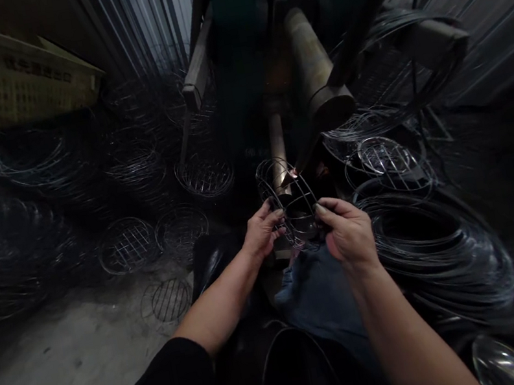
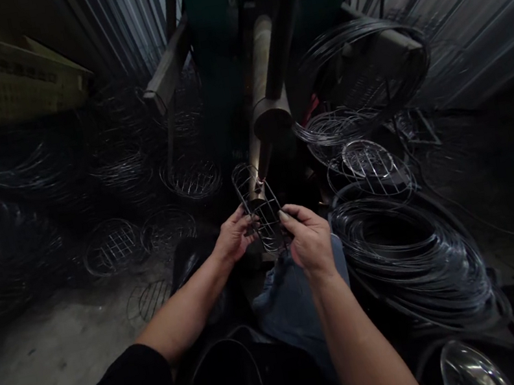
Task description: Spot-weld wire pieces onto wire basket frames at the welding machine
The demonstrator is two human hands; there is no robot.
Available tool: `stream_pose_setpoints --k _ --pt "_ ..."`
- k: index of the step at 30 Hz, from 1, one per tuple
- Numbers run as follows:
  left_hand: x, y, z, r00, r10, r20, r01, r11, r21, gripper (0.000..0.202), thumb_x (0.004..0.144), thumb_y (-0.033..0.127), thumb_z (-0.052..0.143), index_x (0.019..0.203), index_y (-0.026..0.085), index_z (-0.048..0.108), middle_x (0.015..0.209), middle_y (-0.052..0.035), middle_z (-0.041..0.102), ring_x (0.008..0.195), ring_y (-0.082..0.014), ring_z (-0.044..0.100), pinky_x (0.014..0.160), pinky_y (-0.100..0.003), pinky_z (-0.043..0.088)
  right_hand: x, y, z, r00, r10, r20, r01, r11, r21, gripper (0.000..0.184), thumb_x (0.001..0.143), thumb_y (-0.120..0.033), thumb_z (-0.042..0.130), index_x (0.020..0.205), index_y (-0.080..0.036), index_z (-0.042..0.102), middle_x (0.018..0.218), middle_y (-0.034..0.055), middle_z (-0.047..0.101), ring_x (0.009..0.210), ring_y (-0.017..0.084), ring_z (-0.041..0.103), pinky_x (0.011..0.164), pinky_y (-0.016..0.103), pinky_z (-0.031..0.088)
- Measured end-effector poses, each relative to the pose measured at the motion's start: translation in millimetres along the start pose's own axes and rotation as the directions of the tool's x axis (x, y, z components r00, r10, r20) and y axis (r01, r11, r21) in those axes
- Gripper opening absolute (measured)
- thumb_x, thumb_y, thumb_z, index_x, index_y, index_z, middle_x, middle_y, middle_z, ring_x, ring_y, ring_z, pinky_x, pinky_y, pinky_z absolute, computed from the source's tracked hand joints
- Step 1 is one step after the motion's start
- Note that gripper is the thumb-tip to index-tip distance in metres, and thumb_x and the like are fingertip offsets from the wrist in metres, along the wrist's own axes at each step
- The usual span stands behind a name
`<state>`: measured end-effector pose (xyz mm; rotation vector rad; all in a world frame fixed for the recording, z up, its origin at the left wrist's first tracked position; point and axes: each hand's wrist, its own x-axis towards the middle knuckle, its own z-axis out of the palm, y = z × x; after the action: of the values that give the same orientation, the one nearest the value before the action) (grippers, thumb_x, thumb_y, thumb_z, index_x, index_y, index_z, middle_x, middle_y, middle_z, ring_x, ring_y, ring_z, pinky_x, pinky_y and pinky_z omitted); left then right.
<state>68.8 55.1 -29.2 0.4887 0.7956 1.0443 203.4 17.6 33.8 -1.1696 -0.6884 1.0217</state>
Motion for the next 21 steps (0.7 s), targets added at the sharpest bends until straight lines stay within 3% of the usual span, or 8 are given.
stream_pose_setpoints --k 7,9,11,13,14,16,18,21 --pt "3 -1 -2.8 0.999 0.027 -0.031 -0.023 0.992 0.126 0.061 0.068 0.042 0.075 0.124 0.025 0.059 0.085 -0.0015 0.061 0.067 -0.009 0.055 0.059 -0.022 0.042 10 -7 5 1.0 0.029 -0.004 -0.029 0.999 0.033 0.028 0.05 -0.029 0.084 0.071 -0.017 0.07 0.055 -0.0031 0.06 0.048 0.008 0.05 0.048 0.021 0.041" --pt "2 -4 -10.3 0.981 0.173 -0.086 -0.139 0.939 0.314 0.056 0.075 0.045 0.067 0.125 0.021 0.059 0.091 -0.0043 0.062 0.071 -0.0114 0.057 0.064 -0.025 0.046 7 -7 -4 0.998 0.06 0.034 -0.061 0.998 0.023 0.028 0.054 -0.031 0.084 0.076 -0.018 0.072 0.059 -0.002 0.063 0.053 0.009 0.054 0.051 0.021 0.043" --pt "0 -6 -21.0 0.887 0.46 -0.027 -0.353 0.716 0.603 0.052 0.077 0.037 0.063 0.126 0.019 0.059 0.106 -0.0083 0.062 0.088 -0.0171 0.059 0.079 -0.033 0.049 1 -3 -19 0.99 0.102 0.1 -0.102 0.995 -0.003 0.03 0.058 -0.033 0.084 0.084 -0.02 0.074 0.067 -0.0001 0.067 0.062 0.011 0.06 0.058 0.023 0.047" --pt "-2 -6 -31.2 0.729 0.644 0.229 -0.535 0.329 0.778 0.054 0.073 0.024 0.061 0.127 0.019 0.058 0.125 -0.0109 0.056 0.11 -0.0231 0.054 0.096 -0.04 0.043 -9 6 -36 0.974 0.146 0.174 -0.143 0.989 -0.026 0.032 0.058 -0.033 0.084 0.086 -0.021 0.075 0.073 0.0018 0.07 0.069 0.014 0.063 0.067 0.027 0.05" --pt "-3 -6 -34.7 0.658 0.65 0.38 -0.602 0.15 0.784 0.057 0.071 0.02 0.061 0.128 0.019 0.057 0.133 -0.0113 0.052 0.119 -0.0251 0.05 0.102 -0.042 0.04 -14 12 -42 0.969 0.156 0.189 -0.155 0.988 -0.024 0.032 0.057 -0.033 0.084 0.085 -0.021 0.075 0.074 0.0023 0.07 0.07 0.015 0.064 0.07 0.029 0.051" --pt "-2 -7 -37.8 0.56 0.587 0.585 -0.681 -0.076 0.729 0.061 0.07 0.021 0.061 0.13 0.02 0.054 0.139 -0.0112 0.048 0.127 -0.0266 0.044 0.106 -0.045 0.036 -24 23 -49 0.98 0.139 0.139 -0.144 0.989 0.027 0.031 0.054 -0.032 0.085 0.081 -0.021 0.075 0.073 0.0021 0.07 0.067 0.015 0.064 0.069 0.031 0.051" --pt "1 -7 -36.2 0.529 0.549 0.647 -0.691 -0.164 0.704 0.062 0.071 0.029 0.064 0.131 0.02 0.053 0.136 -0.0114 0.052 0.127 -0.0269 0.045 0.106 -0.045 0.037 -29 28 -46 0.994 0.104 0.037 -0.107 0.99 0.096 0.03 0.052 -0.03 0.086 0.079 -0.021 0.075 0.071 0.0008 0.071 0.062 0.014 0.062 0.066 0.03 0.051" --pt "6 -6 -31.1 0.561 0.558 0.611 -0.64 -0.176 0.748 0.063 0.071 0.041 0.068 0.128 0.019 0.055 0.127 -0.0119 0.06 0.121 -0.0275 0.051 0.104 -0.045 0.039 -25 21 -32 0.995 0.096 -0.014 -0.094 0.988 0.12 0.029 0.054 -0.027 0.085 0.08 -0.022 0.075 0.069 -0.0001 0.07 0.059 0.013 0.061 0.06 0.027 0.049"
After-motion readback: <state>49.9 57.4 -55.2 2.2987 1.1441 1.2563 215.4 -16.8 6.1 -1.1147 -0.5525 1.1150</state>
